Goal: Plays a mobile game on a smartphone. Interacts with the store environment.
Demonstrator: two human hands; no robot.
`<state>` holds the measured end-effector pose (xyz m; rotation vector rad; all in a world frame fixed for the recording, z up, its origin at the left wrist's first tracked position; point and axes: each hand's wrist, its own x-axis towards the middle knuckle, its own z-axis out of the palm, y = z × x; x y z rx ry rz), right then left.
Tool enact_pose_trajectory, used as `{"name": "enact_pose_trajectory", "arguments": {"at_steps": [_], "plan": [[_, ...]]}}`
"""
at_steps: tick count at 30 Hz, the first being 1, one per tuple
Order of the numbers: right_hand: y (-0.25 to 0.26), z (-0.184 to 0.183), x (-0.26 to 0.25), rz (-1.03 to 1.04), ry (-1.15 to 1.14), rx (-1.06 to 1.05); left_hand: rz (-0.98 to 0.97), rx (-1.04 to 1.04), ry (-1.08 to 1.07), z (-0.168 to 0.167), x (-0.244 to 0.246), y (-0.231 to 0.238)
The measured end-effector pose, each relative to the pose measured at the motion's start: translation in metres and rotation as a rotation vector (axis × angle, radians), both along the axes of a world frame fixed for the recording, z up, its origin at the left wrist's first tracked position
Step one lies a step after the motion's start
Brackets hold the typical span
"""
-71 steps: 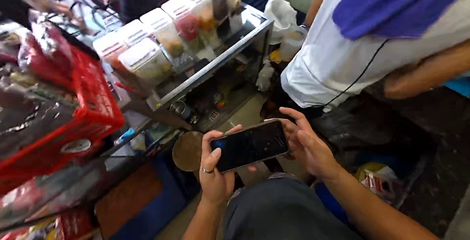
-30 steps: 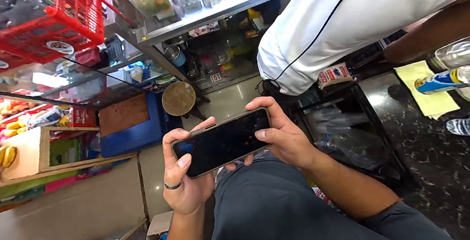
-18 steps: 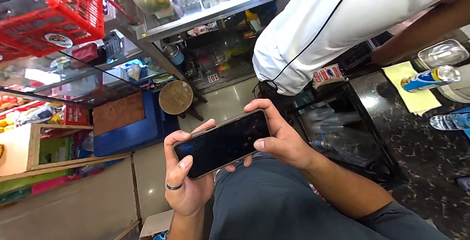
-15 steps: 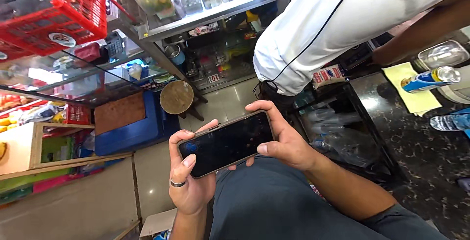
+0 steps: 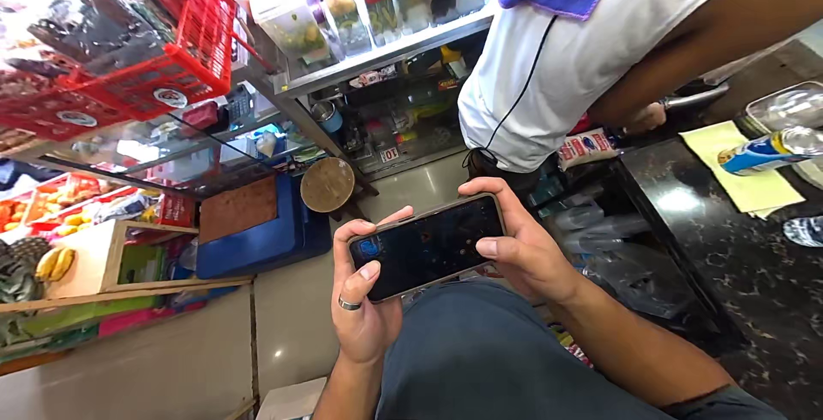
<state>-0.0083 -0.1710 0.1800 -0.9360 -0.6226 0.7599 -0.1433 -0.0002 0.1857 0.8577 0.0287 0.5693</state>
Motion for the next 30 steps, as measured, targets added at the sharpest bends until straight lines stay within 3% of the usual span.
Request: {"name": "enact_pose_trajectory", "arguments": {"at_steps": [8, 16, 30], "plan": [[-0.008, 0.009, -0.004, -0.029, 0.063, -0.002, -0.162, -0.007, -0.188, -0.011, -0.01, -0.005], [0.002, 0.0, -0.009, 0.011, 0.095, -0.001, 0.047, 0.068, 0.032, 0.001, 0.0, -0.001], [0.024, -0.011, -0.011, 0.009, 0.055, -0.086, 0.127, 0.032, 0.077, -0.006, -0.008, 0.012]]}}
